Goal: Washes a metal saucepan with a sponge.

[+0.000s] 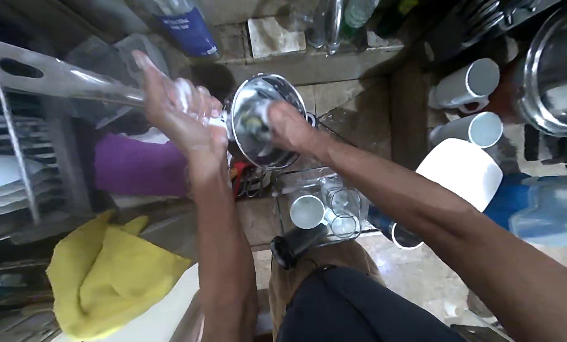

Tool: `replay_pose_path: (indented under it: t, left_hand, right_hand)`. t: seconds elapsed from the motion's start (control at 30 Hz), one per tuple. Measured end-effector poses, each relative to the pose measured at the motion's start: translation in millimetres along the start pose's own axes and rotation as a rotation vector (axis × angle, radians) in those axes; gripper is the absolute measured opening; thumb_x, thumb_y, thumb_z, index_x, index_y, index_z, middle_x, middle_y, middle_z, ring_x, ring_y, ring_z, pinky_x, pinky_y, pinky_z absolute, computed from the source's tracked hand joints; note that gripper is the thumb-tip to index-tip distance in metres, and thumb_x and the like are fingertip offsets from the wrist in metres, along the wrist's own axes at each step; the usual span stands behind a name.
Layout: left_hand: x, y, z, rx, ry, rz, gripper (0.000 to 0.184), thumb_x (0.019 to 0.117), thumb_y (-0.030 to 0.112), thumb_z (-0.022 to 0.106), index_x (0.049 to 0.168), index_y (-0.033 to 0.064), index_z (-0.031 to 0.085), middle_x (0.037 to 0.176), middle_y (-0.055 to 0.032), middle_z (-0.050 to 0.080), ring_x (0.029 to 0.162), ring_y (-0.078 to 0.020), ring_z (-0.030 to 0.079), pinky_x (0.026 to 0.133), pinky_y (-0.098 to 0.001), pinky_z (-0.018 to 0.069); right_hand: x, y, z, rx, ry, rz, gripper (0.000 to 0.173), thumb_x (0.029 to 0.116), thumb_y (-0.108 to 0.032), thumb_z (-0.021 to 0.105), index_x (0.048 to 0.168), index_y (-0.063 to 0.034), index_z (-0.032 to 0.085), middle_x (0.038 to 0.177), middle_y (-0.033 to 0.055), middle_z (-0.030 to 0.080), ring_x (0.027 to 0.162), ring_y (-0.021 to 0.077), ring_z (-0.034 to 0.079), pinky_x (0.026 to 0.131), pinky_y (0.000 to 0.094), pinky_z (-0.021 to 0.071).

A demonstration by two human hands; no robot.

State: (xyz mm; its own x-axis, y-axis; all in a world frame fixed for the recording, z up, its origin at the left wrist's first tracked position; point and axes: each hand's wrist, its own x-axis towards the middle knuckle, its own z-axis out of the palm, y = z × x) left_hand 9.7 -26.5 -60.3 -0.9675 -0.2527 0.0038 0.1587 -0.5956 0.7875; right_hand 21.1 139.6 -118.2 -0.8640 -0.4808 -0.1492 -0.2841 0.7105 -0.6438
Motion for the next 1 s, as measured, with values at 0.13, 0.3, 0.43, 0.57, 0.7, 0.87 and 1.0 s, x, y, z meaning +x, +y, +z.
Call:
replay_pose_path:
  t: [0.13,0.3,0.43,0.57,0.7,0.87,1.0]
  left_hand:
    - [-7.9,-8.0,2.7,-0.07,-0.04,0.004,0.058,0.1118,0.034,0.016,0.058,0.0199,0.031,0.043,0.0054,0.027,0.037,-0.0086,0.032,0.04,-0.024,0.0339]
    - [-8.8,-27.0,-7.5,-0.146,-0.227,0.089,0.052,0.1105,0.026,0.025,0.061,0.0203,0.037,0.044,0.0067,0.032,0.038,-0.0069,0.035,0.04,-0.0233,0.0335]
    - [2.9,-32.0,1.7,-0.046,-0.136,0.108,0.044,0.1102,0.021,0.032,0.066,0.0185,0.038,0.045,0.0064,0.031,0.037,-0.0073,0.034,0.039,-0.0244,0.0357]
    - [21.4,-7.8,17.4,0.178,0.032,-0.062,0.05,0.1133,0.031,0.031,0.065,0.0185,0.034,0.045,0.0058,0.026,0.037,-0.0082,0.029,0.039,-0.0238,0.0346]
    - [29.2,-2.0,24.9,0.236,0.136,-0.096,0.053,0.1134,0.034,0.029,0.062,0.0184,0.031,0.046,0.005,0.023,0.037,-0.0087,0.026,0.038,-0.0231,0.0301]
    - [-12.4,-37.2,15.7,0.104,-0.015,0.098,0.041,0.1096,0.021,0.041,0.069,0.0194,0.041,0.047,0.0077,0.033,0.038,-0.0067,0.035,0.039,-0.0237,0.0365]
    - [-41.4,-41.6,10.2,0.072,-0.304,0.24,0.031,0.1037,0.019,0.052,0.073,0.023,0.053,0.053,0.012,0.043,0.044,-0.0021,0.04,0.043,-0.0213,0.0377]
  right_hand:
    - [15.7,-21.2,-17.3,0.95,0.247,0.553,0.027,0.0941,-0.012,0.068,0.118,-0.0011,0.062,0.1,0.0133,0.068,0.085,0.0206,0.068,0.076,0.0385,0.0595]
    - [-1.8,-39.2,-11.0,1.656,0.201,0.396,0.008,0.093,-0.01,0.052,0.1,-0.0094,0.055,0.086,0.0066,0.062,0.074,0.0173,0.062,0.065,0.0377,0.0555]
    - [-35.1,-31.1,4.0,0.437,-0.158,0.061,0.035,0.0843,-0.017,0.078,0.112,0.0003,0.066,0.101,0.014,0.069,0.096,0.024,0.067,0.089,0.0442,0.055]
    - [-38.2,23.6,-3.6,-0.418,-0.274,-0.292,0.028,0.0821,-0.02,0.079,0.104,-0.0039,0.073,0.11,0.0196,0.07,0.119,0.0442,0.058,0.103,0.0652,0.0384]
    - [-38.4,9.5,6.4,-0.208,-0.233,-0.22,0.022,0.0836,-0.019,0.076,0.096,-0.0014,0.07,0.1,0.0172,0.07,0.108,0.0355,0.064,0.098,0.0551,0.0489]
    - [-15.9,-38.3,0.1,1.54,0.162,0.279,0.012,0.0871,0.002,0.053,0.096,-0.0047,0.057,0.084,0.0065,0.064,0.076,0.0133,0.063,0.07,0.0312,0.0559]
    - [-1.9,-30.8,-14.1,2.181,0.55,0.408,0.038,0.1025,-0.047,0.042,0.114,-0.0123,0.054,0.101,0.0092,0.065,0.094,0.0212,0.067,0.082,0.0447,0.0571]
